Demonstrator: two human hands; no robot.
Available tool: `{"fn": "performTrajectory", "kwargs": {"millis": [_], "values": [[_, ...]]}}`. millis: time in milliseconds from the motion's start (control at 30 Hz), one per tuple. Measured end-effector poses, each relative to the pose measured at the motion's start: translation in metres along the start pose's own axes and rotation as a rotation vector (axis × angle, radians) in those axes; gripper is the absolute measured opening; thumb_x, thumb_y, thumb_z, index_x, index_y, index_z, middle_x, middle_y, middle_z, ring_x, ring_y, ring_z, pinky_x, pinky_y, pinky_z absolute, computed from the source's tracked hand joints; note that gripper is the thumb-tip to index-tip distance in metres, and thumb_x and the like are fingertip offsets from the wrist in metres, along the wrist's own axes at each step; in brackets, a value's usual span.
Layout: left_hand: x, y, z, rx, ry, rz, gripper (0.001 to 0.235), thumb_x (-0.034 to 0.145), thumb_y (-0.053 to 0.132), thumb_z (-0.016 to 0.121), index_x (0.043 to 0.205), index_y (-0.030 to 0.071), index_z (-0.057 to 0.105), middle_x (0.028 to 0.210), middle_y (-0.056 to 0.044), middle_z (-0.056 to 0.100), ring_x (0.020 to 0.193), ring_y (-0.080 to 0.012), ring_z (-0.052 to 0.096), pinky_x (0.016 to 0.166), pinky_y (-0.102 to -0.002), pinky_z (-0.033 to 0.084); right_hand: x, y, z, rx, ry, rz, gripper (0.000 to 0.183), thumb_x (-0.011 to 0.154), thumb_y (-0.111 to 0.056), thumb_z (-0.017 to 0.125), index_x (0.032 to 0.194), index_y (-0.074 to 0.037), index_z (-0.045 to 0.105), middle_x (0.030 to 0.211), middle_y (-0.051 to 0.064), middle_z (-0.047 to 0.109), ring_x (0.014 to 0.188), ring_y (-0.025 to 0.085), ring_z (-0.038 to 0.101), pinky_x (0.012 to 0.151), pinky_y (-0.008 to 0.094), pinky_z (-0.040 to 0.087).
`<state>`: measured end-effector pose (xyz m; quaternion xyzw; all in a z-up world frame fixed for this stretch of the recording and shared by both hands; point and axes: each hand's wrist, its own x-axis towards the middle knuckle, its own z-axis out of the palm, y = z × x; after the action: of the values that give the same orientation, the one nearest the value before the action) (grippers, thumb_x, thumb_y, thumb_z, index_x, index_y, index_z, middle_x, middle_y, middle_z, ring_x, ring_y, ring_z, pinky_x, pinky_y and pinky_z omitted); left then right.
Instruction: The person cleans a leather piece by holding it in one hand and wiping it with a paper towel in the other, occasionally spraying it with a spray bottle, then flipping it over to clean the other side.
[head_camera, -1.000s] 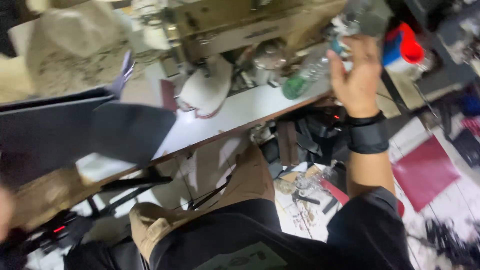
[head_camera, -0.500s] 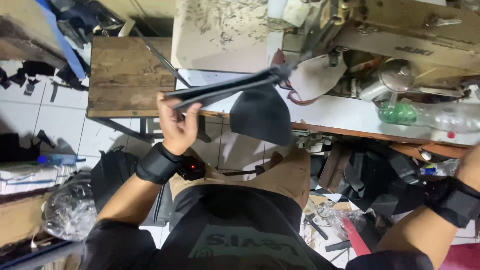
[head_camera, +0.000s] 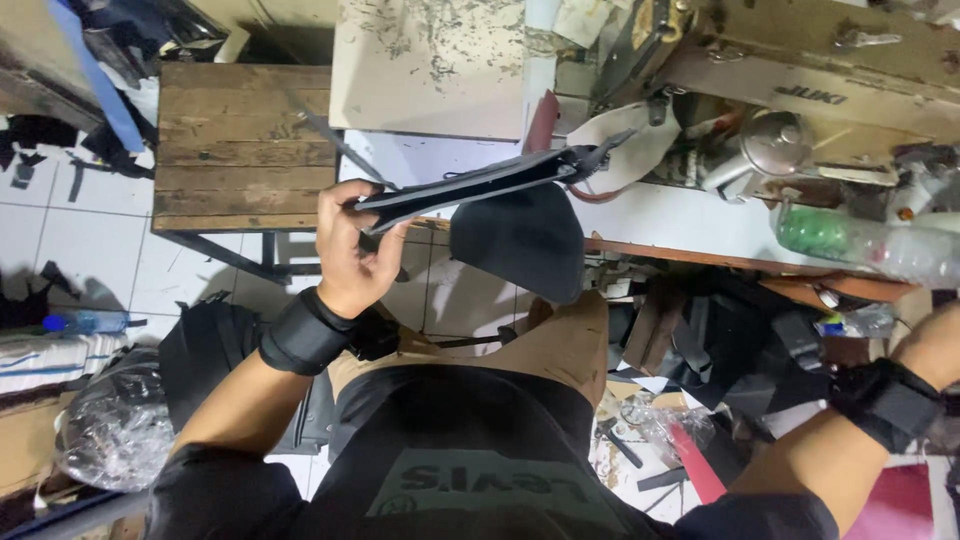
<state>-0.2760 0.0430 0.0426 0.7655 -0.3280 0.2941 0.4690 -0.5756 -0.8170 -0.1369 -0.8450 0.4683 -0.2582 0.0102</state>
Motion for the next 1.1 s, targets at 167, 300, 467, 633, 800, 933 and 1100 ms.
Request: {"fn": "performTrajectory", "kwargs": {"millis": [167, 300, 467, 633, 800, 933, 1100], "values": [[0.007, 0.018, -0.021, 0.114, -0.050, 0.003, 0.030, 0.093, 0.002, 0.084, 0.102, -0.003, 0.055, 0.122, -0.025, 0.058, 0.112, -0.0373, 0.060, 0.094, -0.045, 0.049, -0.030, -0.118, -0.079, 1.074, 0.376, 0.173, 0.024, 0.107, -0.023, 0.075, 0.103, 0.001, 0.076, 0.101, 0.007, 0.081, 0.083, 0.016, 0.075, 0.075, 0.035, 0.067], [-0.008, 0.000, -0.033, 0.176, -0.119, 0.004, 0.032, 0.104, 0.006, 0.083, 0.104, -0.002, 0.052, 0.124, -0.023, 0.057, 0.114, -0.0342, 0.057, 0.088, -0.042, 0.044, -0.064, -0.128, -0.105, 1.080, 0.637, 0.094, 0.020, 0.099, -0.019, 0.084, 0.102, -0.001, 0.074, 0.099, 0.008, 0.077, 0.084, 0.016, 0.071, 0.067, 0.029, 0.058], [-0.018, -0.017, -0.039, 0.181, -0.161, 0.043, 0.030, 0.107, 0.006, 0.079, 0.107, 0.001, 0.050, 0.122, -0.019, 0.053, 0.112, -0.0295, 0.052, 0.087, -0.036, 0.042, -0.090, -0.163, -0.125, 1.483, 0.571, 0.256, 0.021, 0.100, -0.012, 0.080, 0.101, -0.001, 0.062, 0.094, 0.009, 0.068, 0.079, 0.017, 0.063, 0.067, 0.031, 0.055], [-0.017, -0.007, -0.036, 0.202, -0.143, 0.005, 0.021, 0.107, 0.004, 0.074, 0.113, 0.001, 0.054, 0.118, -0.016, 0.052, 0.110, -0.0270, 0.048, 0.085, -0.033, 0.041, -0.084, -0.212, -0.153, 1.171, 0.574, -0.027, 0.022, 0.105, -0.009, 0.080, 0.105, -0.003, 0.059, 0.099, 0.006, 0.067, 0.085, 0.015, 0.065, 0.074, 0.031, 0.059], [-0.016, 0.000, -0.035, 0.280, -0.148, 0.052, 0.021, 0.106, 0.003, 0.074, 0.112, 0.001, 0.054, 0.114, -0.016, 0.052, 0.107, -0.0289, 0.046, 0.087, -0.039, 0.038, -0.086, -0.286, -0.187, 0.687, 0.361, -0.462, 0.022, 0.115, -0.004, 0.080, 0.119, 0.000, 0.059, 0.112, 0.012, 0.069, 0.096, 0.020, 0.068, 0.084, 0.033, 0.056], [-0.016, 0.002, -0.033, 0.240, -0.123, 0.055, 0.021, 0.103, 0.003, 0.071, 0.111, 0.001, 0.052, 0.114, -0.016, 0.050, 0.108, -0.0290, 0.046, 0.088, -0.038, 0.038, -0.078, -0.316, -0.205, 0.728, 0.213, -0.421, 0.022, 0.110, -0.003, 0.075, 0.123, 0.001, 0.057, 0.117, 0.013, 0.071, 0.088, 0.017, 0.072, 0.075, 0.031, 0.061], [-0.016, 0.001, -0.030, 0.217, -0.129, -0.024, 0.037, 0.105, 0.005, 0.078, 0.101, 0.000, 0.042, 0.114, -0.020, 0.043, 0.099, -0.0303, 0.046, 0.077, -0.037, 0.034, -0.066, -0.336, -0.228, 0.754, -0.103, -0.257, 0.028, 0.103, -0.011, 0.079, 0.121, -0.001, 0.058, 0.104, 0.005, 0.075, 0.071, 0.013, 0.069, 0.060, 0.029, 0.051]]}}
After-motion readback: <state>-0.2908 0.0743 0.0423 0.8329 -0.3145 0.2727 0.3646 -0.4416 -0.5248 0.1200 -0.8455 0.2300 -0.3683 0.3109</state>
